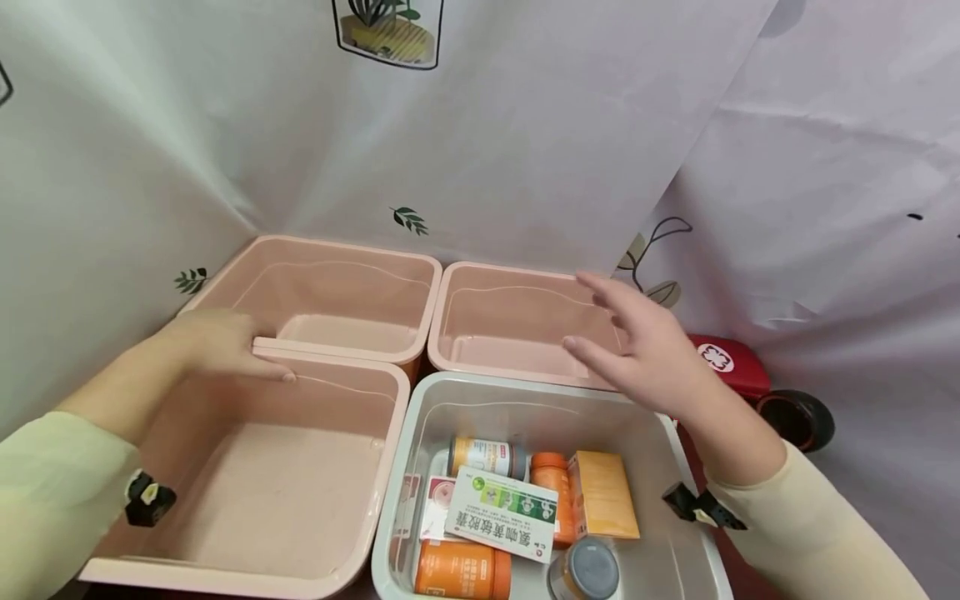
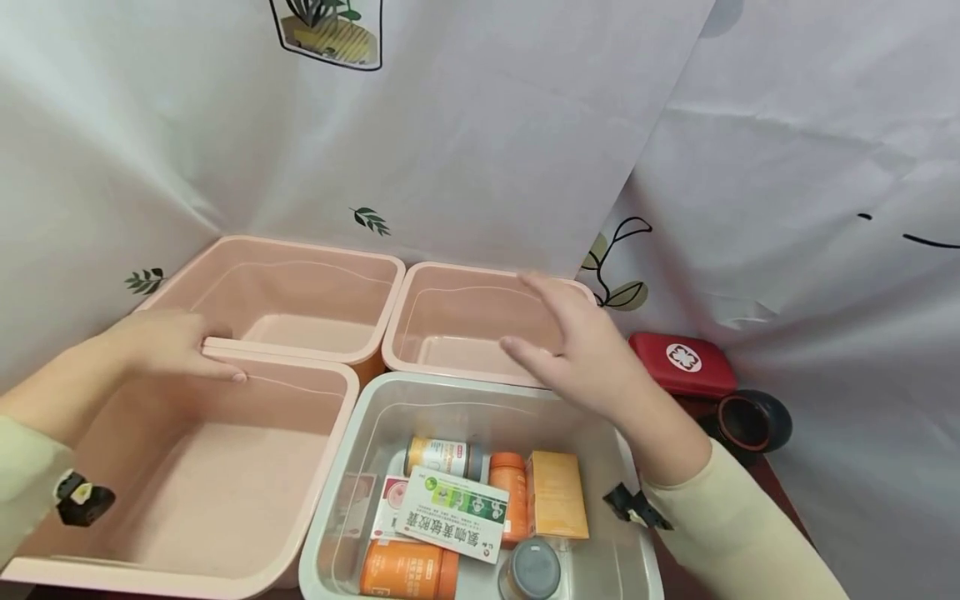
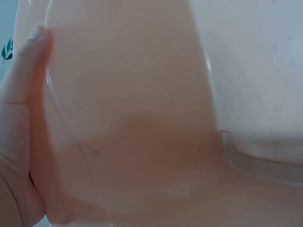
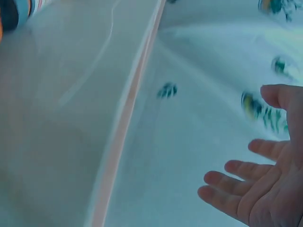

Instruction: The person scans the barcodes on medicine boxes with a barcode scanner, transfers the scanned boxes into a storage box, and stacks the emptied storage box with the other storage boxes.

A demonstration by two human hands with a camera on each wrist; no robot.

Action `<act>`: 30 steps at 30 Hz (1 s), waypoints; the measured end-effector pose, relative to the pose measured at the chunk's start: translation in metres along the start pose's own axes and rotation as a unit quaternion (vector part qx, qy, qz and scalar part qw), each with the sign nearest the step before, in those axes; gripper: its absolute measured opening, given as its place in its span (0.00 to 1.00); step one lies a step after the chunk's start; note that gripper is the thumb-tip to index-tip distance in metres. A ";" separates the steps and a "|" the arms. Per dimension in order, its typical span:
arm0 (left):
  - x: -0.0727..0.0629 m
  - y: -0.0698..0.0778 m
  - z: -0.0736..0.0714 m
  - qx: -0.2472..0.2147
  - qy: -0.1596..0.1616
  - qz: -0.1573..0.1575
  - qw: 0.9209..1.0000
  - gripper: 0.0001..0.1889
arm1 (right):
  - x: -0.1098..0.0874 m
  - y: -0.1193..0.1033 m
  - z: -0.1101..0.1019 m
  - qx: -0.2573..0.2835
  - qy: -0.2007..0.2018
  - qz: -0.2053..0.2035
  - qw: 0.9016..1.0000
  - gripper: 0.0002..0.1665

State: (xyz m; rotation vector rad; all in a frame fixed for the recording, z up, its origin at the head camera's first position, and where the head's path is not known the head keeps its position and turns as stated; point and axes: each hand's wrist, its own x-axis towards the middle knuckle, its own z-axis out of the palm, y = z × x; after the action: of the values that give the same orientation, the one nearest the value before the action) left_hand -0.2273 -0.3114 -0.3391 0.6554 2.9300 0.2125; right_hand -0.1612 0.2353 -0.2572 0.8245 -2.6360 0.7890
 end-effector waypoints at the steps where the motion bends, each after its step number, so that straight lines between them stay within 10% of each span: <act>1: -0.001 -0.001 0.002 -0.001 0.003 0.003 1.000 0.28 | 0.000 -0.004 0.005 0.010 -0.004 -0.011 1.000 0.43; 10: -0.002 -0.002 0.009 0.010 0.035 -0.007 0.999 0.30 | -0.002 -0.041 0.052 0.060 -0.052 -0.151 0.985 0.30; 17: -0.001 0.000 0.008 0.024 0.054 -0.006 0.998 0.29 | -0.011 -0.051 0.092 0.032 -0.231 -0.104 0.967 0.26; 30: 0.001 -0.001 0.007 0.025 0.051 0.000 0.998 0.28 | -0.025 -0.041 0.126 -0.121 -0.481 0.033 0.868 0.44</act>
State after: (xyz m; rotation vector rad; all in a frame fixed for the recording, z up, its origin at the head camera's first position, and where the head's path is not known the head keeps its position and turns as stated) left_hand -0.2274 -0.3113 -0.3467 0.6715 3.0411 0.1773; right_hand -0.1283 0.1463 -0.3535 1.2975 -3.5086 -0.0233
